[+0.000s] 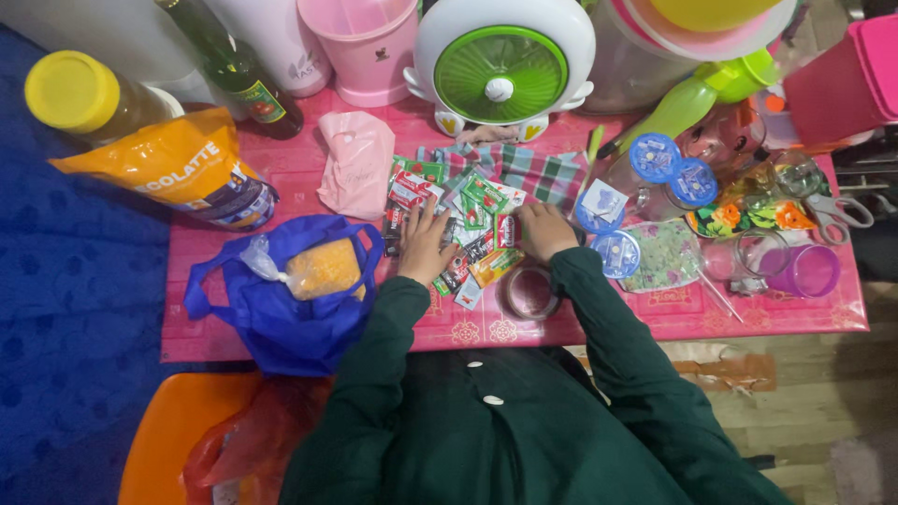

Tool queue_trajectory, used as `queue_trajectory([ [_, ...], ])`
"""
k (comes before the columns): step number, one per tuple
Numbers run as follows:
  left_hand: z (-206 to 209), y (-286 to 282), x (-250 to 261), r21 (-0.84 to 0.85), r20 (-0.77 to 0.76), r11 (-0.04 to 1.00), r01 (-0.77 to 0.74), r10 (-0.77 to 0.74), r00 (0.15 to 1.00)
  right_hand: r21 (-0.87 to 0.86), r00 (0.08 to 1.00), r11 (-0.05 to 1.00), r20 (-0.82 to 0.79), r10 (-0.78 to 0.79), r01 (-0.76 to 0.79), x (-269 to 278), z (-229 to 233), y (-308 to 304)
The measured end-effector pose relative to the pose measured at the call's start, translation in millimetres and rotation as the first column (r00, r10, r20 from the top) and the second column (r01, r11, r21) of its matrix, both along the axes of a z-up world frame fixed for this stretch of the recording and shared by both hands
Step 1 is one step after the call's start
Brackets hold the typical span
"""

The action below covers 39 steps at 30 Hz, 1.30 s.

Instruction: The person sorts and organizes various food and medicine packets on a table, placing some items into a green plastic shelf and arranging others into groups.

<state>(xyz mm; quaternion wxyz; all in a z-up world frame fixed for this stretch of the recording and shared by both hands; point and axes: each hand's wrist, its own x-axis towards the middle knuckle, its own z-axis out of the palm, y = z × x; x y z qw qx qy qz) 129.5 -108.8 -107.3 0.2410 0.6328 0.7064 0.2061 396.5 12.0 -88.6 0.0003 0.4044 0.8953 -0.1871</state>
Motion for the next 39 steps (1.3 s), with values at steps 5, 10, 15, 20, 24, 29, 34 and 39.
queue_trajectory([
  [5, -5.9, -10.2, 3.3, 0.187, 0.066, 0.980, -0.069, 0.057, 0.996, 0.105, 0.998, 0.993, 0.042, -0.055, 0.050, -4.2, -14.4, -6.3],
  [10, 27.2, -22.7, 10.0, -0.014, -0.006, 0.999, 0.051, -0.052, 0.999, 0.278, 0.994, 0.958, 0.050, -0.093, 0.075, -5.4, -12.4, -5.2],
  [15, 23.3, -19.1, 8.4, 0.042, -0.030, 0.999, 0.002, -0.001, 1.000, 0.234, 0.994, 0.970, 0.066, -0.088, 0.070, -1.1, 12.6, -1.7],
  [20, 8.8, -15.5, -15.3, 0.208, 0.025, 0.940, -0.270, 0.271, 0.962, -0.062, 0.968, 0.981, -0.160, -0.193, 0.185, 3.7, 22.9, 7.2],
  [24, -5.5, -17.5, -27.0, 0.284, 0.221, 0.923, -0.259, 0.200, 0.955, -0.349, 0.892, 0.894, -0.251, -0.377, 0.280, -6.7, 17.0, 6.3],
  [29, -13.6, -2.9, 10.3, -0.030, 0.737, 0.983, -0.183, 0.146, 0.660, -0.703, 0.656, 0.707, -0.568, -0.497, -0.073, -47.2, 3.0, -4.9],
  [34, -13.9, 2.8, 8.1, -0.159, 0.897, 0.973, -0.170, 0.214, 0.388, -0.691, 0.647, 0.707, -0.610, -0.457, -0.152, -68.1, -7.5, -14.3],
  [39, -27.4, 6.7, -14.7, 0.028, 0.759, 0.994, -0.106, 0.047, 0.649, -0.786, 0.694, 0.610, -0.496, -0.522, -0.103, -72.2, -0.9, -8.7],
])
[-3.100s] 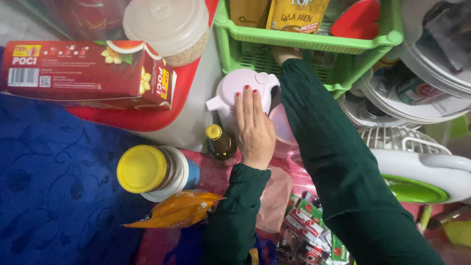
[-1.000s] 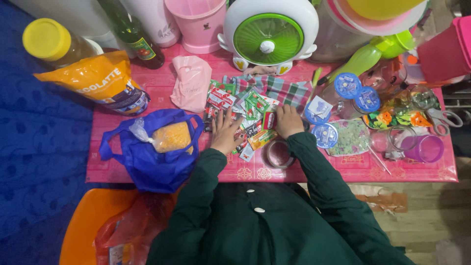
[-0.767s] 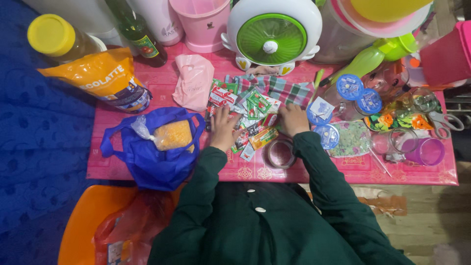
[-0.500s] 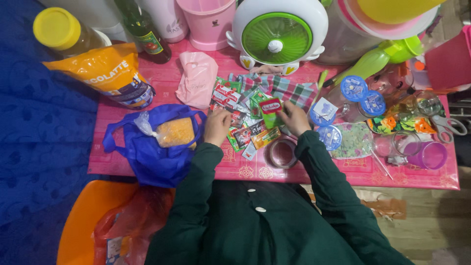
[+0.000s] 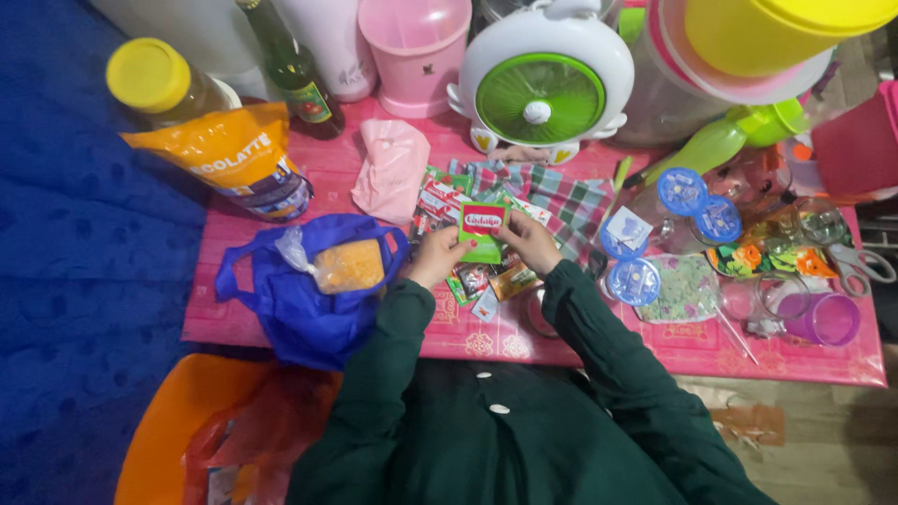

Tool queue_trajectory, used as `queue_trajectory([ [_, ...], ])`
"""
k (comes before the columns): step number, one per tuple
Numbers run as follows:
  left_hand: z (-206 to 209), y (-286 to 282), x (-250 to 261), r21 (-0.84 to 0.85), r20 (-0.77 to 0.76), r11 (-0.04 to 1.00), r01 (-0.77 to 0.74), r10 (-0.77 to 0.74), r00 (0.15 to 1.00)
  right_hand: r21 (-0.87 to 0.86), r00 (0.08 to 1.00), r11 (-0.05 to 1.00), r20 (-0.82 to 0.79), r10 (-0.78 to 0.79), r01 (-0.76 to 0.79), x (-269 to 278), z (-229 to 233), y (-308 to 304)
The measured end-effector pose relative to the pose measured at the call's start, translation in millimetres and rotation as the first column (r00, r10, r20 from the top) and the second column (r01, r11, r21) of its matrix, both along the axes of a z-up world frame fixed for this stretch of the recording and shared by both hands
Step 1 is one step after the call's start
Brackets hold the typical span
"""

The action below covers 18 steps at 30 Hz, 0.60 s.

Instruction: The person sorts and organizes various food and medicine packets on a table, placing some items into a green plastic shelf and arranging others into groups.

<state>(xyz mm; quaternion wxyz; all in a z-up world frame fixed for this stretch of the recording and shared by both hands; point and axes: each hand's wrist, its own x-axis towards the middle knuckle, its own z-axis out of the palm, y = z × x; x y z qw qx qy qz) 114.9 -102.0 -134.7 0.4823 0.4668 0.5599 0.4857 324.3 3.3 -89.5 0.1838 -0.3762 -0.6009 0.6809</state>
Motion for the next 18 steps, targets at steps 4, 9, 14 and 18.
queue_trajectory([
  [4, 26.2, 6.6, -6.0, 0.017, 0.194, 1.000, -0.025, 0.021, 0.981, 0.033, 0.998, 0.999, -0.067, 0.016, -0.014, -13.1, 11.4, 6.9],
  [9, 78.1, 5.0, -22.9, -0.269, -0.061, 0.956, -0.113, 0.100, 0.993, 0.041, 0.999, 0.999, -0.019, 0.030, -0.030, -31.5, 29.5, 10.4],
  [14, 69.7, 18.0, -40.4, 0.026, -0.027, 0.997, -0.074, 0.075, 0.997, 0.067, 0.995, 0.998, -0.095, 0.028, -0.022, -51.9, 40.4, 11.2],
  [18, 70.7, 27.3, -55.4, 0.058, -0.013, 0.981, -0.186, 0.187, 0.982, 0.116, 0.998, 0.993, 0.056, -0.020, 0.014, -68.9, 42.1, 23.8],
])
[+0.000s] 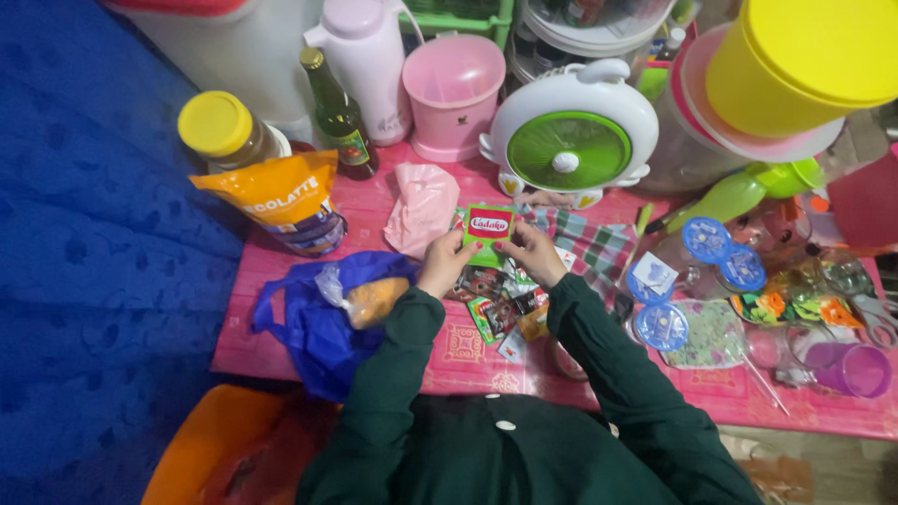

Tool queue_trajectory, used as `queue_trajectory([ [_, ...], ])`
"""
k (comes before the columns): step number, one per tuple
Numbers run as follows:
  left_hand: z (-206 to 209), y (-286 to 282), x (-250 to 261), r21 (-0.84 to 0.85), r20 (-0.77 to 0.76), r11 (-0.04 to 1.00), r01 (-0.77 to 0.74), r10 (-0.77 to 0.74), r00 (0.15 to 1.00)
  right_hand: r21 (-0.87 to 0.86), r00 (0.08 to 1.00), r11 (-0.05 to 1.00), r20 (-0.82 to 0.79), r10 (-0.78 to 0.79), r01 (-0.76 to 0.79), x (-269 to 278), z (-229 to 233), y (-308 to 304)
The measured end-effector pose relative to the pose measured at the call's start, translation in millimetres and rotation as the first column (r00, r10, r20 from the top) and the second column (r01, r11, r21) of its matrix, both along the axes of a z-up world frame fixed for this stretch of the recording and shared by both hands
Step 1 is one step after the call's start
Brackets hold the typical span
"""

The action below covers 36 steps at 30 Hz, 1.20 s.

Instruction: The person sorts and organizes various food and medicine packets on a table, placing some items into a green plastic shelf and arranging others into groups.

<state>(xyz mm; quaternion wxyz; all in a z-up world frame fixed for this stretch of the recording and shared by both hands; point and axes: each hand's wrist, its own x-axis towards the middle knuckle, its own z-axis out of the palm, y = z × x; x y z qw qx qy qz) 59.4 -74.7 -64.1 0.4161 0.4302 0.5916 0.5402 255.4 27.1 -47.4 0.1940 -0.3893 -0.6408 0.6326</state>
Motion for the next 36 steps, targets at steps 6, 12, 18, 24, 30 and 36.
queue_trajectory([
  [6, 23.5, 26.4, -35.7, 0.048, 0.064, 0.994, -0.096, 0.092, 0.994, 0.164, 0.989, 0.984, -0.118, 0.088, -0.068, -40.1, 9.1, 44.8],
  [12, 66.9, 69.9, -94.8, 0.221, -0.270, 0.913, -0.342, 0.394, 0.879, -0.010, 0.983, 0.998, -0.171, -0.067, 0.066, -92.8, 57.7, 116.4],
  [18, 109.5, 125.9, -142.3, 0.427, -0.544, 0.859, -0.281, 0.493, 0.679, 0.034, 0.970, 0.993, -0.219, -0.103, 0.113, -156.3, 65.6, 205.7],
  [24, 125.2, 177.4, -177.6, 0.391, -0.724, 0.876, -0.283, 0.482, 0.493, 0.139, 0.960, 0.968, -0.214, -0.179, 0.211, -218.5, 43.2, 307.3],
  [30, 122.5, 204.3, -189.3, 0.320, -0.768, 0.881, -0.349, 0.457, 0.448, 0.297, 0.957, 0.918, 0.039, -0.287, 0.263, -271.3, 19.2, 382.1],
  [36, 119.1, 205.8, -183.1, 0.308, -0.812, 0.863, -0.401, 0.458, 0.362, 0.639, 0.902, 0.742, 0.173, -0.395, 0.203, -298.3, -17.2, 441.8],
])
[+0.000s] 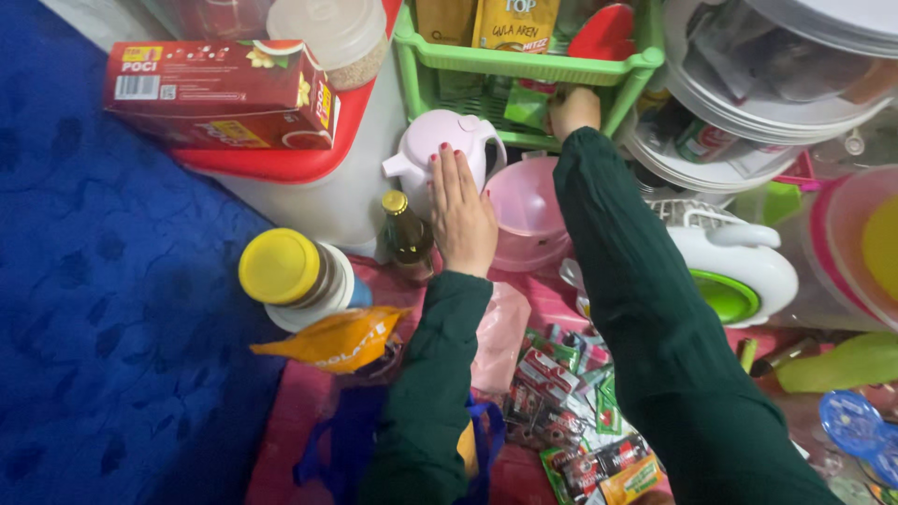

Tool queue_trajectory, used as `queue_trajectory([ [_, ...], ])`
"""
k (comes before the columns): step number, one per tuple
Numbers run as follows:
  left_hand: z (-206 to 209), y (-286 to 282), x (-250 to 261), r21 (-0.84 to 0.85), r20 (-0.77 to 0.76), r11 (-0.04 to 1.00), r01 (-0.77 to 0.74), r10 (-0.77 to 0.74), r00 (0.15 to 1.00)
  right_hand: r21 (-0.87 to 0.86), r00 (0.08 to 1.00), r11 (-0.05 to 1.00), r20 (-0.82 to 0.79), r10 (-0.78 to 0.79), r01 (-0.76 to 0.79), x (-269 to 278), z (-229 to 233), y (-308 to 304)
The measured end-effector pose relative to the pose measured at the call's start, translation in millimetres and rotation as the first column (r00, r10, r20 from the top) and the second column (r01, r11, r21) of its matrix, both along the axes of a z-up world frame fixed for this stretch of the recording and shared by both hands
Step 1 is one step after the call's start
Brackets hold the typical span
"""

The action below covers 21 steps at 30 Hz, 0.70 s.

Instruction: The person sorts and organizes various food and medicine packets on a table, placing some items into a green plastic shelf and arranging others into groups.

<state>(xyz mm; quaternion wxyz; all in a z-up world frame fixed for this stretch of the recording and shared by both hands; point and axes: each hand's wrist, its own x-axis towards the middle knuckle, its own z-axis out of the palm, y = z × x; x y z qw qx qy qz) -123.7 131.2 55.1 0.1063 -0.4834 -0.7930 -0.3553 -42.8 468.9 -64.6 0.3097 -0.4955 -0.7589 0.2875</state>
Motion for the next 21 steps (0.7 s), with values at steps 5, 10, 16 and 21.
queue_trajectory([
  [5, 0.4, -1.6, -1.0, -0.010, 0.006, 1.000, 0.007, -0.007, 1.000, 0.179, 0.998, 0.984, 0.047, -0.031, 0.022, -24.3, -9.5, 23.6],
  [10, -0.3, -1.4, -3.3, -0.022, -0.011, 1.000, 0.008, -0.008, 1.000, -0.112, 0.994, 0.994, 0.109, 0.005, 0.007, -57.1, 12.9, 24.8],
  [16, 0.0, -2.2, -3.2, -0.038, -0.007, 0.999, 0.011, -0.011, 1.000, 0.031, 0.975, 0.997, 0.211, 0.068, -0.077, -87.8, -13.8, 44.0],
  [21, -1.2, -2.0, -4.5, -0.048, -0.018, 0.999, 0.006, -0.006, 1.000, 0.114, 0.956, 0.984, 0.275, 0.102, -0.137, -113.9, -36.7, 54.6],
])
